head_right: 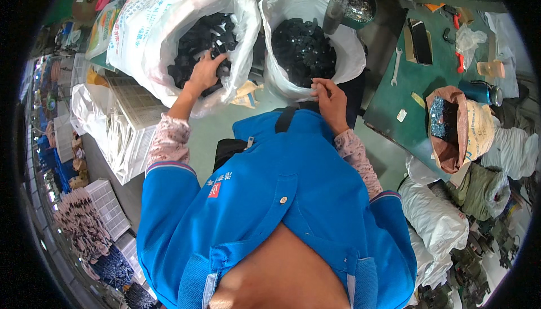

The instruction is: The person repeatedly picks small black plastic parts from a white sack, places them into a press-like tool, and transfers the processed parts into a second sack. The person briefly walks to retrieve a sack from the floor and returns to continue the same cycle.

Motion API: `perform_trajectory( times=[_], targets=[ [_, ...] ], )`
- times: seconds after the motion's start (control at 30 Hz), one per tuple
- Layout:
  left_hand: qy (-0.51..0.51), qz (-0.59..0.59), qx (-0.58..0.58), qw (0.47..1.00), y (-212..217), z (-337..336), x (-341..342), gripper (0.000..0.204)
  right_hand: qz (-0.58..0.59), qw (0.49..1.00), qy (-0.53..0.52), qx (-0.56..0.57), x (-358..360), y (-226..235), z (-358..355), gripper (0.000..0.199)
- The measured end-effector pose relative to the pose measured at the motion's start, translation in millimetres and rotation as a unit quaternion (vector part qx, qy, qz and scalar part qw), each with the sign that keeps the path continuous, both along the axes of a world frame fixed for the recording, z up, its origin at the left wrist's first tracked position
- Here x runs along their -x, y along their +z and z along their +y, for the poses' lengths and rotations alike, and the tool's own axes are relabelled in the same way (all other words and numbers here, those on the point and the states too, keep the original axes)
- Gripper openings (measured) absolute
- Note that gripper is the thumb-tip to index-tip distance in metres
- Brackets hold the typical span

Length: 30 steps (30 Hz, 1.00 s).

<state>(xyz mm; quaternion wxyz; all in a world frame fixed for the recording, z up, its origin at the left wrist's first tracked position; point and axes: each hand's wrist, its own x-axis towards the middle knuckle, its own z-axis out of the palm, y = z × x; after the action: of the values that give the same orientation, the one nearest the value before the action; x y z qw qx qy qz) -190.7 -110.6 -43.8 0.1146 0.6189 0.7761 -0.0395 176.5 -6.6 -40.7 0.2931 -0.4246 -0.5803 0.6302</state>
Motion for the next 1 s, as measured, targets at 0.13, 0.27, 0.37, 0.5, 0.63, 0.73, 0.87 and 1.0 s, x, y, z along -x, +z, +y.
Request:
perform_trajectory(
  times=[0.13,0.27,0.37,0.5,0.63,0.73,0.87,1.0],
  targets=[
    [0.032,-0.046,-0.061,0.997,11,-12,4,0.071,0.004,1.0,-0.014,0.006,-2,0,1,0.022],
    [0.119,-0.157,-0.284,0.938,4,-22,53,0.073,-0.008,1.0,0.004,0.004,-5,-2,1,0.023],
    [0.413,-0.488,-0.29,0.713,43,0,37,0.065,-0.023,1.0,0.014,0.006,-6,1,4,0.024],
    [0.415,-0.619,-0.321,0.585,16,-2,47,0.044,-0.017,1.0,0.023,-0.005,0,4,5,0.023],
    [0.457,-0.65,-0.274,0.542,-12,-12,39,0.024,-0.009,1.0,0.023,-0.004,6,4,9,0.022],
    [0.428,-0.697,-0.283,0.5,-1,-17,24,0.024,-0.017,1.0,0.011,-0.009,5,6,5,0.022],
    [0.413,-0.739,-0.283,0.451,4,-17,45,0.01,-0.025,0.999,0.033,0.002,4,2,7,0.022],
    [0.363,-0.762,-0.309,0.438,22,-8,37,0.024,-0.029,0.999,0.044,-0.014,16,9,6,0.02]
  ],
)
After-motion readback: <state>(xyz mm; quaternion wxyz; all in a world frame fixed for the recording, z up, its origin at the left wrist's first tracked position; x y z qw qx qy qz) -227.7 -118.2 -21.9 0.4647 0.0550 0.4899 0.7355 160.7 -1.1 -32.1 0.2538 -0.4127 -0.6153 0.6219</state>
